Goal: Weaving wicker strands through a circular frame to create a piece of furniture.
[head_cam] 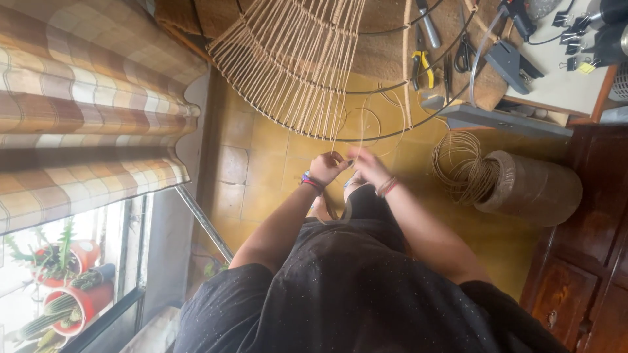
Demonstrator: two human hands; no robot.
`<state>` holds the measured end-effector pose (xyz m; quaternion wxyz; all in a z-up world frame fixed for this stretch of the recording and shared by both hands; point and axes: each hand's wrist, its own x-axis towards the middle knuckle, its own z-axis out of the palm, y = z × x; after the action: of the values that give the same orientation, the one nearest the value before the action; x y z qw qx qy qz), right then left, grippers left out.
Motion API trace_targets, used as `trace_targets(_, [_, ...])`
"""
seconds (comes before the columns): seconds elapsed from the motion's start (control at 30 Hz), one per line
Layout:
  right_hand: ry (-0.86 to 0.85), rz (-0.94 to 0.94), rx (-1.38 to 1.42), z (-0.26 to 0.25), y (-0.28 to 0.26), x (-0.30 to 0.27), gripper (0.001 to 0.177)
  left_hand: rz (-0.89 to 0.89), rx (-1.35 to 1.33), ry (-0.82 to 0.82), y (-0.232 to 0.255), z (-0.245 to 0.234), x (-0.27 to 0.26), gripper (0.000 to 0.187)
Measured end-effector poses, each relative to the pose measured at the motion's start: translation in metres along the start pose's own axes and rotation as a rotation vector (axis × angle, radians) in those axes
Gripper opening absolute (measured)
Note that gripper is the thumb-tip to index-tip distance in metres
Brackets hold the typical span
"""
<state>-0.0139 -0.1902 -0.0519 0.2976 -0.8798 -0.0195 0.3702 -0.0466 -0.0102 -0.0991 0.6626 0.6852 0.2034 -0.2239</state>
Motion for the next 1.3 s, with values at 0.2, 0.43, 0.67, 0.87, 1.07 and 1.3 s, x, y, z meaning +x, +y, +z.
trace_targets(0.2, [0.279,-0.36,0.488,-0.054,-0.045,-0.038,0.027,0.128,0.974,0.093,-0.009,0.001,0.012,0.021])
trace_targets(0.43, [-0.303,-0.388,-0.044,0.019,0.053,-0.023,0.024,-0.088,0.005,-0.075,0.022,-0.005,-0.012,0.042])
trace_targets(0.67, [0.112,-0.419,0.627,-0.041,-0.012,-0.022,0.022,0.026,0.957,-0.039,0.002,-0.009,0.011,0.024])
trace_targets(0.87, [-0.268,-0.324,-0.339,0.043,0.068,-0.023,0.029,-0.212,-0.262,-0.118,0.034,-0.006,-0.033,0.064])
trace_targets(1.07, [-0.007,-0.331,1.122,-0.058,-0.047,-0.029,0.044,0.013,0.879,-0.049,0.039,-0.019,-0.018,0.033])
trace_targets(1.3, [-0.451,-0.268,-0.483,0.017,0.013,-0.051,0.029,-0.154,-0.074,-0.176,0.036,-0.006,-0.026,0.047])
